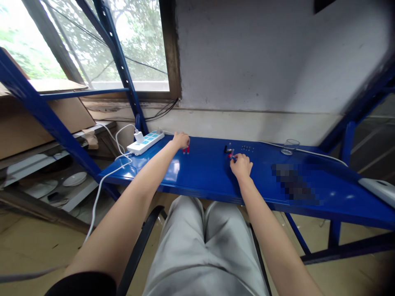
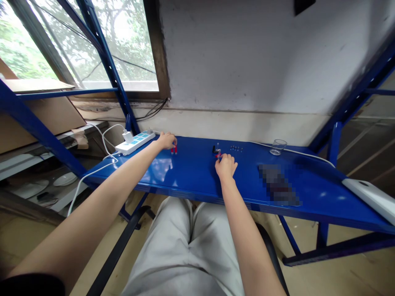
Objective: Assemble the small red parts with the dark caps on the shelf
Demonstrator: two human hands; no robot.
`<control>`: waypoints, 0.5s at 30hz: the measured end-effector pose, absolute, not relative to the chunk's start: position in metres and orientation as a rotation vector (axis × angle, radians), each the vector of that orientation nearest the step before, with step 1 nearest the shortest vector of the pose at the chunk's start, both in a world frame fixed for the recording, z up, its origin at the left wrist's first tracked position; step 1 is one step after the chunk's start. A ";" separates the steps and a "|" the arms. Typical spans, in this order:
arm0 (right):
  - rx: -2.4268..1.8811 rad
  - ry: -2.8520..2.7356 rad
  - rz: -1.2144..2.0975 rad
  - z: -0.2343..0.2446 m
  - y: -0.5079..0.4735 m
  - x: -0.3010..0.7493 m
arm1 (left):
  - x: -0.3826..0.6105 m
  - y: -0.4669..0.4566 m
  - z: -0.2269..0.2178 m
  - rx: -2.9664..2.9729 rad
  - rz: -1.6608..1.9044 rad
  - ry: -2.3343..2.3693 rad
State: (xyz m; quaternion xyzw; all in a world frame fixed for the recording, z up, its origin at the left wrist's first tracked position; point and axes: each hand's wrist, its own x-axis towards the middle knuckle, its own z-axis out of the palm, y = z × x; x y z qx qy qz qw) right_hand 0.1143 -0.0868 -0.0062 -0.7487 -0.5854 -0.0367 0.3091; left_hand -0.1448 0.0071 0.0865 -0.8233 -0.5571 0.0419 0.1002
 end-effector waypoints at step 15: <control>-2.038 -1.565 0.020 -0.017 -0.075 0.115 | -0.089 -0.028 0.075 -2.618 -0.297 -0.983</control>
